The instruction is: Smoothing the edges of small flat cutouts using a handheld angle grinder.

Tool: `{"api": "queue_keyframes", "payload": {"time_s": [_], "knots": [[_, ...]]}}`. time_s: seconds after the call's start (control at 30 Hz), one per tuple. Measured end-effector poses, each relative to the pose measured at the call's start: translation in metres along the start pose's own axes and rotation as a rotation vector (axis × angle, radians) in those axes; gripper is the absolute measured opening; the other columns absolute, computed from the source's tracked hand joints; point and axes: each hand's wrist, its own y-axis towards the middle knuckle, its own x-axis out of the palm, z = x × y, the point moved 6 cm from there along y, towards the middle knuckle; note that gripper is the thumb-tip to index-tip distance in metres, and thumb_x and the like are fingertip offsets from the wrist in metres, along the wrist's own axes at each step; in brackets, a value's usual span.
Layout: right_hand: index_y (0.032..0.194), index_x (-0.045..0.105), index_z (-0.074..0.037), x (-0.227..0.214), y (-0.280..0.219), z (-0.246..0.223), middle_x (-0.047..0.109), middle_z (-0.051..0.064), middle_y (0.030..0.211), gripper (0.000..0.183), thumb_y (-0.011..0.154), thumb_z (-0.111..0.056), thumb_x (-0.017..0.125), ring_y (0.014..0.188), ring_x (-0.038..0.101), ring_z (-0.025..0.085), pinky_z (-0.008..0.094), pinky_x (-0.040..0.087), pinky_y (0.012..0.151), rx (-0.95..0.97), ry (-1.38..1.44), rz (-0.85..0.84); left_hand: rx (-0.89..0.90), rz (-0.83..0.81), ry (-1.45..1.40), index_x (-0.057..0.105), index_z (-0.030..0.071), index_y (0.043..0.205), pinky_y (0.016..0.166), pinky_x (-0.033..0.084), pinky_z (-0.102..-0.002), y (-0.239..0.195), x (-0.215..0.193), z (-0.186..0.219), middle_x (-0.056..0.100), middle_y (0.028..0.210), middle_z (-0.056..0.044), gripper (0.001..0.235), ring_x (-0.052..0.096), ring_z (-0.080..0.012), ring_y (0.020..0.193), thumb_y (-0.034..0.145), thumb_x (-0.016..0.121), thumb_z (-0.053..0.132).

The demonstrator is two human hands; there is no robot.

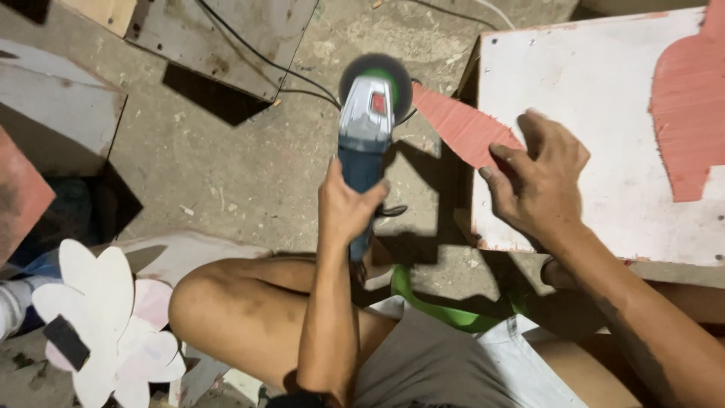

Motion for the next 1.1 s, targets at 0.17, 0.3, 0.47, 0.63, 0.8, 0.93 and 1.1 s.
{"api": "queue_keyframes", "payload": {"time_s": [0.17, 0.3, 0.47, 0.63, 0.8, 0.93, 1.1], "knots": [[0.127, 0.071, -0.012, 0.016, -0.002, 0.006, 0.069, 0.009, 0.130, 0.035, 0.099, -0.032, 0.077, 0.121, 0.060, 0.031, 0.047, 0.032, 0.101, 0.102, 0.066, -0.126, -0.156, -0.034, 0.038, 0.062, 0.004, 0.112, 0.077, 0.056, -0.056, -0.032, -0.005, -0.001, 0.073, 0.102, -0.030, 0.062, 0.072, -0.0473, 0.102, 0.061, 0.088, 0.028], [0.135, 0.067, -0.010, 0.019, 0.000, 0.010, 0.070, 0.009, 0.128, 0.043, 0.098, -0.031, 0.076, 0.129, 0.058, 0.030, 0.044, 0.034, 0.105, 0.130, 0.167, -0.209, -0.173, -0.081, 0.109, 0.061, 0.007, 0.115, 0.082, 0.057, -0.056, -0.042, -0.007, 0.007, 0.072, 0.107, -0.030, 0.064, 0.071, -0.0478, 0.106, 0.062, 0.087, 0.031], [0.140, 0.060, 0.004, 0.017, 0.000, 0.006, 0.052, 0.018, 0.140, 0.062, 0.096, -0.038, 0.073, 0.134, 0.042, 0.038, 0.052, 0.029, 0.102, 0.265, 0.039, -0.345, -0.156, -0.209, 0.279, 0.059, 0.007, 0.118, 0.081, 0.058, -0.052, -0.045, -0.012, 0.028, 0.074, 0.104, -0.026, 0.062, 0.073, -0.0433, 0.103, 0.067, 0.084, 0.031], [0.128, 0.057, 0.001, 0.019, 0.008, 0.027, 0.055, 0.018, 0.119, 0.064, 0.081, -0.031, 0.088, 0.118, 0.050, 0.042, 0.051, 0.030, 0.099, 0.477, 0.219, -0.369, -0.133, -0.232, 0.288, 0.057, 0.004, 0.125, 0.084, 0.058, -0.054, -0.051, -0.012, 0.048, 0.072, 0.109, -0.029, 0.067, 0.071, -0.0463, 0.108, 0.069, 0.083, 0.030], [0.132, 0.058, -0.002, 0.021, 0.012, 0.031, 0.070, 0.022, 0.092, 0.065, 0.084, -0.034, 0.089, 0.096, 0.069, 0.048, 0.051, 0.047, 0.089, 0.639, 0.289, -0.419, -0.106, -0.223, 0.252, 0.055, 0.000, 0.132, 0.089, 0.056, -0.056, -0.055, -0.008, 0.051, 0.070, 0.115, -0.034, 0.072, 0.067, -0.0506, 0.113, 0.070, 0.083, 0.024], [0.123, 0.071, -0.004, 0.027, 0.009, 0.037, 0.076, 0.017, 0.086, 0.043, 0.096, -0.036, 0.078, 0.090, 0.075, 0.044, 0.049, 0.057, 0.082, 0.645, 0.315, -0.431, -0.074, -0.222, 0.231, 0.057, 0.001, 0.131, 0.087, 0.056, -0.055, -0.055, 0.002, 0.050, 0.071, 0.113, -0.034, 0.071, 0.068, -0.0497, 0.112, 0.070, 0.084, 0.024], [0.120, 0.073, -0.001, 0.024, 0.015, 0.032, 0.076, 0.023, 0.089, 0.028, 0.103, -0.023, 0.069, 0.093, 0.073, 0.047, 0.056, 0.057, 0.083, 0.596, 0.313, -0.409, -0.018, -0.245, 0.235, 0.058, 0.003, 0.132, 0.083, 0.057, -0.055, -0.058, 0.009, 0.067, 0.072, 0.110, -0.032, 0.071, 0.070, -0.0488, 0.109, 0.070, 0.083, 0.027]]}}
